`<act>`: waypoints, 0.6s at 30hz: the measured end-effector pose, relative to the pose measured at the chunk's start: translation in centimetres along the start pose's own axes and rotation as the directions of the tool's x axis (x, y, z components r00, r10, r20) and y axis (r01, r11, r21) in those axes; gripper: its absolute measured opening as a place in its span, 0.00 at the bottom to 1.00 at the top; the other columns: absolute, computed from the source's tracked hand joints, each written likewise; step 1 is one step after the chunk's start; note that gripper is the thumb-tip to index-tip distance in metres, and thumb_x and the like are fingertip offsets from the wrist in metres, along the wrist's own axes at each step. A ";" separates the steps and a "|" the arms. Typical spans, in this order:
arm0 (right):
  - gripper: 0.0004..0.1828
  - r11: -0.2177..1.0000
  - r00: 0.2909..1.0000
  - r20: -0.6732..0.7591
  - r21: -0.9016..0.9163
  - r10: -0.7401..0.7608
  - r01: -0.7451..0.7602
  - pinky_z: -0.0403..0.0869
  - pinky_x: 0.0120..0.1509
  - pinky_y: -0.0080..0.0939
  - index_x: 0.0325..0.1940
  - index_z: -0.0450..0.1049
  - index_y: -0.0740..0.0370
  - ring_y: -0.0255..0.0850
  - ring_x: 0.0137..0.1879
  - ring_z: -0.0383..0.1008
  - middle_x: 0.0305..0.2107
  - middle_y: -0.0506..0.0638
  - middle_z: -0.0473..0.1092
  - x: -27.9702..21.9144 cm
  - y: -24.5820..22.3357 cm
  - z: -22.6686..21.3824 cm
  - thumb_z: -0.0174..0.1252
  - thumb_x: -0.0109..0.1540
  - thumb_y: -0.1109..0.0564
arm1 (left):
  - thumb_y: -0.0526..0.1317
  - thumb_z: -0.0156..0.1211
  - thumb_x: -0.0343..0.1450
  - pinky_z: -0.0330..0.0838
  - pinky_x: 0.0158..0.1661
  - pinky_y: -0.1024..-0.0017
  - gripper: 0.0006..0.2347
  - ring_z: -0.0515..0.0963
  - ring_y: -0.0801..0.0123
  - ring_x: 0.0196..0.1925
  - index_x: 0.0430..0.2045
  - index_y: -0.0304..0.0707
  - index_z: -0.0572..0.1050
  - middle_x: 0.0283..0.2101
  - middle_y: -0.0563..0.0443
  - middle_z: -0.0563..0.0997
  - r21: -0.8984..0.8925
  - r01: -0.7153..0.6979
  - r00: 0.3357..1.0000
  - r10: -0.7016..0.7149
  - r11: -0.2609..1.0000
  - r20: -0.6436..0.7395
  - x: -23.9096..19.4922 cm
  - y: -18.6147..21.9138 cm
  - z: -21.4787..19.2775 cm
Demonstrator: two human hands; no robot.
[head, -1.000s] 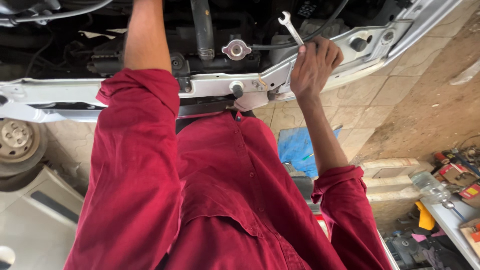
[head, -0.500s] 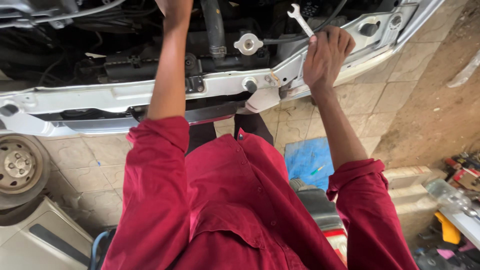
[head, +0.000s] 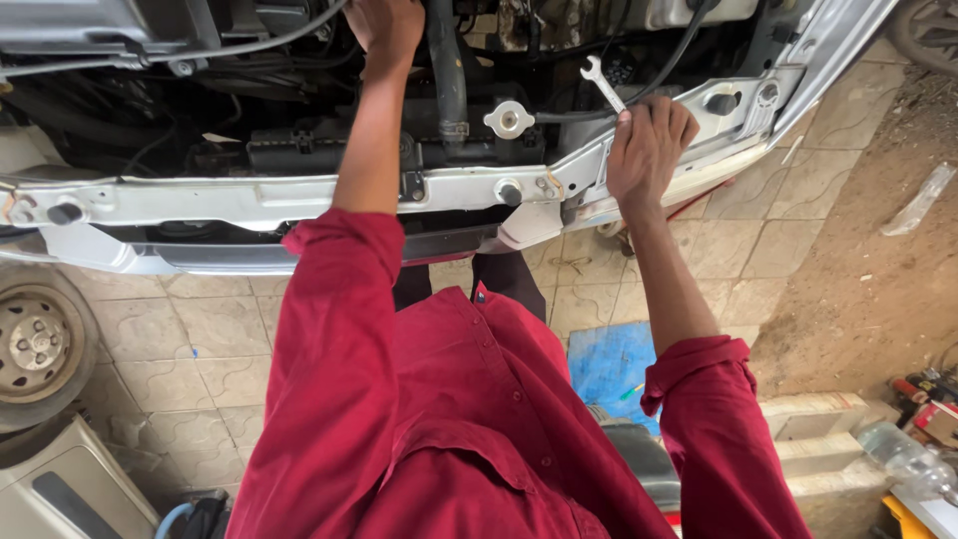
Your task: The person uses a wrench to tighten bolts on the front frame of a silver car with the hood open. The person works on the central and side sections of the front bumper area, adjusting the tool and repositioning hands as needed.
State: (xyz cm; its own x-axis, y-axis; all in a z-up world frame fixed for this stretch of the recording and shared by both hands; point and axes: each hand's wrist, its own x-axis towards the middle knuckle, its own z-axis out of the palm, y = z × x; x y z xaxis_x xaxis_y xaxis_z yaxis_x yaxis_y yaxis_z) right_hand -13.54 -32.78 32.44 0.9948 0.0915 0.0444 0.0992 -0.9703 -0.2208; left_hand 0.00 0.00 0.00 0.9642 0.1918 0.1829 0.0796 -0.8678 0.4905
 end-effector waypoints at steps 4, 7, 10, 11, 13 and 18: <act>0.13 1.000 1.000 -0.008 -0.010 -0.006 0.006 0.55 0.67 0.57 0.42 0.72 0.67 0.54 0.58 0.61 0.48 0.58 0.68 0.0 -0.1 -0.1 0.48 0.73 0.56 | 0.42 0.62 0.75 0.71 0.24 0.56 0.10 0.77 0.56 0.22 0.26 0.38 0.79 0.22 0.47 0.76 0.188 0.181 0.941 -0.226 0.965 0.253 2.6 0.4 1.4; 0.13 1.000 1.000 0.012 -0.008 0.018 -0.018 0.56 0.67 0.57 0.40 0.72 0.67 0.54 0.57 0.62 0.47 0.58 0.68 0.3 -0.2 -0.4 0.48 0.72 0.56 | 0.41 0.62 0.74 0.72 0.26 0.60 0.11 0.79 0.61 0.24 0.20 0.41 0.80 0.20 0.50 0.78 0.276 0.148 0.950 -0.213 0.950 0.226 3.9 0.8 1.9; 0.11 0.999 1.000 -0.006 0.030 0.026 -0.026 0.56 0.67 0.57 0.40 0.73 0.66 0.53 0.58 0.63 0.47 0.56 0.69 0.4 -0.5 -0.5 0.50 0.71 0.57 | 0.43 0.66 0.68 0.73 0.25 0.59 0.11 0.81 0.57 0.25 0.15 0.42 0.81 0.20 0.46 0.79 0.434 -0.057 0.960 -0.071 0.899 0.272 3.9 -0.4 1.6; 0.11 0.999 1.000 -0.019 0.045 0.024 -0.024 0.56 0.67 0.57 0.41 0.74 0.66 0.53 0.59 0.63 0.47 0.55 0.69 0.4 -0.5 -0.6 0.50 0.70 0.57 | 0.45 0.67 0.68 0.73 0.25 0.59 0.12 0.81 0.56 0.25 0.14 0.41 0.81 0.19 0.45 0.80 0.397 -0.064 0.969 -0.038 0.916 0.244 4.1 -0.7 1.5; 0.10 0.999 1.000 -0.022 0.037 0.020 -0.019 0.56 0.68 0.56 0.41 0.74 0.66 0.52 0.59 0.63 0.47 0.55 0.69 0.4 -0.3 -0.6 0.51 0.72 0.57 | 0.46 0.67 0.70 0.74 0.25 0.59 0.13 0.82 0.55 0.25 0.17 0.39 0.82 0.20 0.44 0.81 0.317 -0.055 0.969 -0.025 0.947 0.244 3.4 -1.2 1.4; 0.10 0.999 1.000 -0.021 0.040 0.019 -0.018 0.56 0.69 0.55 0.42 0.74 0.66 0.51 0.60 0.63 0.48 0.54 0.69 0.3 -0.4 -0.8 0.51 0.71 0.57 | 0.44 0.62 0.72 0.76 0.27 0.61 0.11 0.83 0.57 0.27 0.21 0.39 0.83 0.24 0.44 0.82 0.425 -0.143 0.938 -0.015 0.894 0.347 4.3 -1.9 0.3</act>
State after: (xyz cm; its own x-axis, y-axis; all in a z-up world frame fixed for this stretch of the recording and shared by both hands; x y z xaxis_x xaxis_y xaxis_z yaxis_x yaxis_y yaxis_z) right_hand -13.28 -32.56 33.36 0.9958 0.0682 0.0608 0.0818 -0.9620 -0.2605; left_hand 4.11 2.30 -0.39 0.9908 0.0338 -0.1309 0.0407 -0.9979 0.0502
